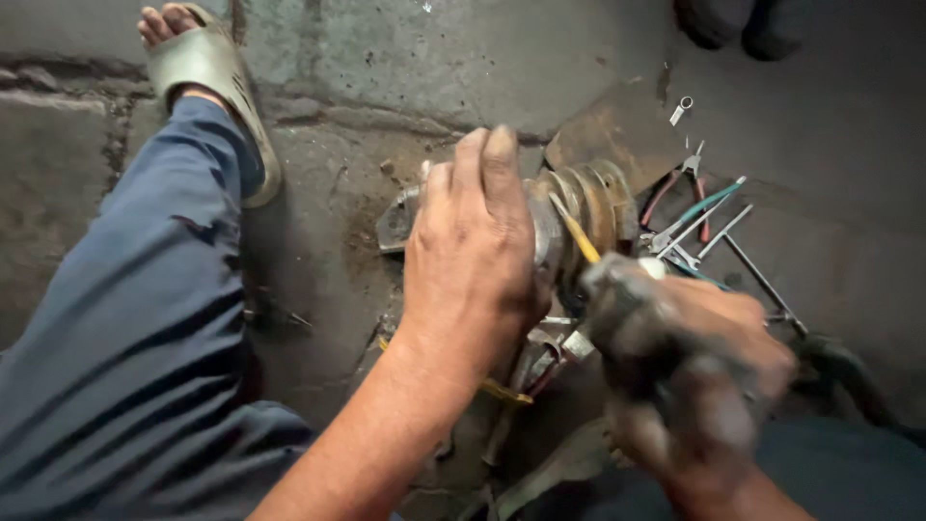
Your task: The person sits on the floor and cleans a cylindrical mechanical part with a ribbed surface. They use a wire brush and a hammer to scrape and remove dirt and grime from the part's surface. Various tools are scattered on the floor around the workspace.
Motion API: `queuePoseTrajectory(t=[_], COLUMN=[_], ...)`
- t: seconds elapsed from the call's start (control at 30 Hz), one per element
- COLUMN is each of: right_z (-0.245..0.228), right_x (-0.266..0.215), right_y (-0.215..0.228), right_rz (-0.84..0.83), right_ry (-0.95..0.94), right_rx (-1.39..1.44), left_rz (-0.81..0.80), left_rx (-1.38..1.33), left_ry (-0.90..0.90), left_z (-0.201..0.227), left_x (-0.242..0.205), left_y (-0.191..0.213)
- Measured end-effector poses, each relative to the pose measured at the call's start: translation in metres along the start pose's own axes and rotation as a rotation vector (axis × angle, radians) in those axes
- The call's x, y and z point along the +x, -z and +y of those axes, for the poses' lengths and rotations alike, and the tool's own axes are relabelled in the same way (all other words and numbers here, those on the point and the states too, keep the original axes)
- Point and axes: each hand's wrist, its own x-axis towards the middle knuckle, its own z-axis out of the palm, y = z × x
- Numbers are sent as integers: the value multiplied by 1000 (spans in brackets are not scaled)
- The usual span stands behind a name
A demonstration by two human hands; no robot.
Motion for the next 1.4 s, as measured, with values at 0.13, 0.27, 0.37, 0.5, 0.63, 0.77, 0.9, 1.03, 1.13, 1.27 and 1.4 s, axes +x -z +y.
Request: queuePoseTrajectory(t=[0.13,0.27,0.37,0.5,0.63,0.77,0.9,1.03,1.13,1.27,1.4], right_z=[-5,-2,-7,5,-10,3,-14,2,-1,12,7], right_x=[10,11,14,21,12,18,12,22,19,18,10], right_y=[4,11,20,34,33,37,35,39,37,33,24], right_rz=[-80,-46,-67,-25,-84,-64,-136,-64,-51,-19,-17], right_ry=[49,-4,41,-16,40,-21,50,-13,-9,-54,-6], right_rx=[39,35,69,44,68,48,93,73,99,96,192], left_rz=[63,21,45,22,-3,-21,4,-36,-29,-28,-30], left_rx=[89,-10,10,60,37,60,64,92,80,72,67], left_ry=[-22,8,-20,-35,-31,-21,-37,-29,-38,-29,-65], left_z=[0,3,2,-1,1,1,2,0,1,1,3], left_x=[6,0,2,1,4,1,2,0,3,1,4], left_y=[0,1,1,-3,5,2,3,2,5,3,9])
